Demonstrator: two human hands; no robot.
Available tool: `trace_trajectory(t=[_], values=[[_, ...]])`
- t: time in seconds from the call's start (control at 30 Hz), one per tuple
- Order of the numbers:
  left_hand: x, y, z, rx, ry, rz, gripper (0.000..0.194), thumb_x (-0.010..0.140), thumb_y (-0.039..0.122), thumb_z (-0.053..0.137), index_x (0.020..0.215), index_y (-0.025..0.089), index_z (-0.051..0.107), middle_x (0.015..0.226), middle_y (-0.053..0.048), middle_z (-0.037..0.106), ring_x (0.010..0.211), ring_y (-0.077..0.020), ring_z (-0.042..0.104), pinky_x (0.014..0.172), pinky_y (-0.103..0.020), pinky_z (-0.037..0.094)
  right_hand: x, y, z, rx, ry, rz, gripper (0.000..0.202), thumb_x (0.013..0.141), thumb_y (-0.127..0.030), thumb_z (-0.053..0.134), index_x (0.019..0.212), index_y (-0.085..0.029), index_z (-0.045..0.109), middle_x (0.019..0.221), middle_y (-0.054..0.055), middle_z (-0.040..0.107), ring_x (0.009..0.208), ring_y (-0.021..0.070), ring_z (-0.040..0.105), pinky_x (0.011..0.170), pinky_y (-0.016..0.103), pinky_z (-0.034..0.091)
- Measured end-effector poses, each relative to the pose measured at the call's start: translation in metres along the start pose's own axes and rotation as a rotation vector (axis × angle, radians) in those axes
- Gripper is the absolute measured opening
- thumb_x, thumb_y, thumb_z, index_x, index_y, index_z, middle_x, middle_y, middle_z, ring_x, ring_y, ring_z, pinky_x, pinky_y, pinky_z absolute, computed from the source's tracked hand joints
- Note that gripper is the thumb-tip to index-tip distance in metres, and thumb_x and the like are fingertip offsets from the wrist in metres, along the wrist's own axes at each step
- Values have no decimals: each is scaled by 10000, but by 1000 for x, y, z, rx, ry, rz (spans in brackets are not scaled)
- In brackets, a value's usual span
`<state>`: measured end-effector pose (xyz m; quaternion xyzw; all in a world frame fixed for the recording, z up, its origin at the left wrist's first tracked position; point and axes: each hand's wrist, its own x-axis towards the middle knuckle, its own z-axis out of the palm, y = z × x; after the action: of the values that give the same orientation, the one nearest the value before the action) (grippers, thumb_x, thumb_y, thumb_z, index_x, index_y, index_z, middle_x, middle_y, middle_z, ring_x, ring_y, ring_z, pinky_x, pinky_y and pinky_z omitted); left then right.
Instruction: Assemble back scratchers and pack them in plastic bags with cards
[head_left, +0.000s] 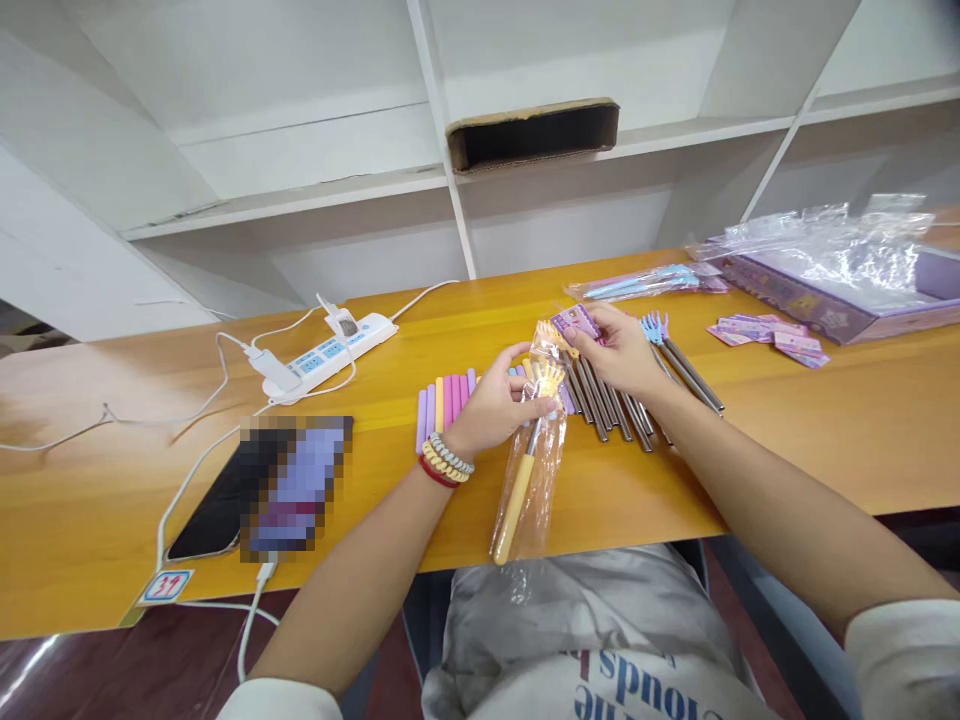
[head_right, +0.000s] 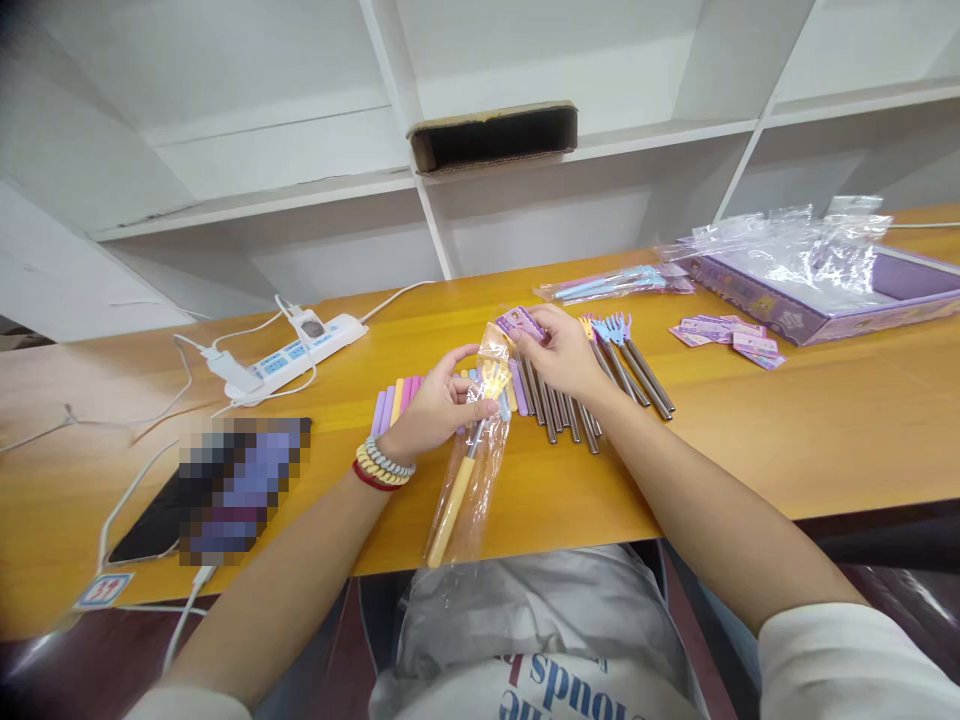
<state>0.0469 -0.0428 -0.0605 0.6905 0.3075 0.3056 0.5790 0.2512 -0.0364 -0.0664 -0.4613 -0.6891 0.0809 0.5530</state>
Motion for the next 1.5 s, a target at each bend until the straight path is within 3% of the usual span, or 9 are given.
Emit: trace_trajectory(t=[0.13, 0.27, 0.37, 0.63, 0.83, 1.2, 1.5], values=[[-1, 1, -2, 77, -82, 24, 784, 702, 278, 713, 1351, 165, 288, 635, 37, 558, 581, -121, 571, 528, -228, 412, 3, 8, -2, 138, 42, 67, 149, 772, -346, 644, 742, -201, 662, 880, 26, 649, 871, 172, 577, 799, 336, 444], [-1, 1, -3, 111, -121, 44, 764, 715, 279, 702, 1353, 170, 295, 678, 18, 579, 617, -127, 587, 551, -237, 423, 4, 9, -5, 345, 24, 289, 172, 737, -358, 677, 728, -186, 660, 671, -3, 617, 601, 121, 541, 584, 279, 437], [-1, 1, -4, 133, -123, 46, 777, 718, 281, 701, 1362, 170, 283, 697, 9, 588, 643, -137, 597, 568, -247, 433, 5, 10, -7, 448, 6, 358, 162, 708, -330, 709, 690, -179, 652, 606, -12, 593, 516, 92, 500, 505, 253, 409], [1, -4, -5, 135, -121, 48, 750, 713, 258, 700, 1348, 182, 307, 713, 8, 582, 658, -141, 597, 588, -262, 443, 6, 9, -6, 589, 115, 414, 187, 600, -268, 787, 705, -196, 651, 615, -13, 612, 480, 93, 507, 444, 258, 430], [1, -1, -6, 159, -98, 51, 725, 728, 258, 678, 1345, 176, 307, 712, 10, 578, 655, -134, 586, 594, -265, 444, 6, 5, -4, 665, 190, 383, 242, 530, -206, 817, 696, -191, 642, 651, -16, 640, 538, 97, 554, 519, 259, 474], [1, -1, -5, 150, -95, 57, 699, 733, 260, 673, 1333, 182, 324, 715, 6, 576, 661, -138, 580, 631, -288, 451, 4, 10, -4, 728, 134, 381, 280, 534, -154, 797, 729, -210, 605, 644, -37, 616, 549, 103, 567, 552, 278, 498], [1, 1, -4, 192, -93, 53, 704, 727, 287, 677, 1329, 184, 326, 688, 28, 548, 621, -121, 553, 619, -275, 447, 5, 3, -3, 741, 160, 448, 376, 439, -129, 815, 707, -205, 563, 610, -56, 579, 529, 106, 560, 542, 292, 503]])
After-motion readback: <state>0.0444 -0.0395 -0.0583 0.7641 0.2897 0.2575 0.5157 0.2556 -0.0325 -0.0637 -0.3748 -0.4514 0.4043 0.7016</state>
